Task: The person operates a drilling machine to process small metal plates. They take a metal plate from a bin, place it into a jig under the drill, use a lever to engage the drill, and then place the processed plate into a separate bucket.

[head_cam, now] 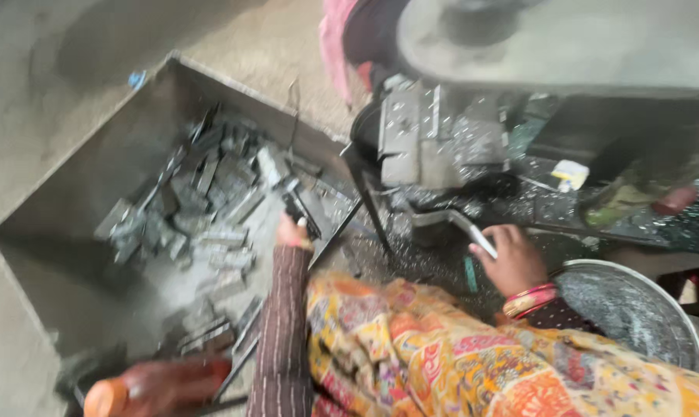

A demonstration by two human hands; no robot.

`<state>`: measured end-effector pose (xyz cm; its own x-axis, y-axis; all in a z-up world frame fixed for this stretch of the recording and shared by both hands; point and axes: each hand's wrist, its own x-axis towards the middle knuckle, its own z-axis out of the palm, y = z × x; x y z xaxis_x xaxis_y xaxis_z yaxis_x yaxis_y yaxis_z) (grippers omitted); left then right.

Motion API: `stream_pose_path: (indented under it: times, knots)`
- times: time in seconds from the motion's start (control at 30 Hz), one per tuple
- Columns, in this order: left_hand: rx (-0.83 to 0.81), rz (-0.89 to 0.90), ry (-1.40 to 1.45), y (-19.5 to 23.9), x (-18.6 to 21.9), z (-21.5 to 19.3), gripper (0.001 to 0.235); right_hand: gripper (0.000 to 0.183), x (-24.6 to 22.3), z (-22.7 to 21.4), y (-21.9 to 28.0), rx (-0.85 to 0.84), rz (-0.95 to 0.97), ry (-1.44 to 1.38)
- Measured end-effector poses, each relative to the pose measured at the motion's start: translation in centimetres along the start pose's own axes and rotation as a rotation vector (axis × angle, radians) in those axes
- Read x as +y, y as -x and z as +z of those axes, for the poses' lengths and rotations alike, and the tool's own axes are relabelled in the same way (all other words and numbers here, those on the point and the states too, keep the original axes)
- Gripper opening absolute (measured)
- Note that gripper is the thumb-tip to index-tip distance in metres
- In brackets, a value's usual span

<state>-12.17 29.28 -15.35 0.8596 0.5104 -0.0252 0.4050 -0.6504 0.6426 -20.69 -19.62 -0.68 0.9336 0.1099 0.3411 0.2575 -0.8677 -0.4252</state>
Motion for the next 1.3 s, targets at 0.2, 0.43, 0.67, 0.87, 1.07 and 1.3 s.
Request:
stream_pose_path:
  times: [0.2,0.43,0.67,0.87,1.07,1.3]
  knots:
    - [0.223,0.276,0.326,6.5,12.5,-4.5,0.062,0.033,-0.4,-0.1,-0.1,-0.006,0.035,-0.051]
    - [-0.030,0.306,0.180,8.1,27.2,-3.3,0.051,0.034,-0.4,-0.3,-0.1,-0.026,0.037,-0.049]
    - [0.004,0.745,-0.598,13.2,29.5,1.6,0.053,0.043,0.6,1.1,0.2,-0.182,0.132,0.021]
    - [-0.168,0.753,-0.556,15.8,29.7,3.9,0.056,0.051,0.1,-0.2,-2.1,-0.695,0.213,0.194]
    - [-0.061,0.777,-0.592,11.8,32.4,5.7,0.057,0.054,-0.1,0.5,-3.8,-0.740,0.287,0.253]
    - [-0.050,0.819,-0.565,11.9,32.6,4.9,0.059,0.041,4.9,7.4,4.2,-0.584,0.380,0.106]
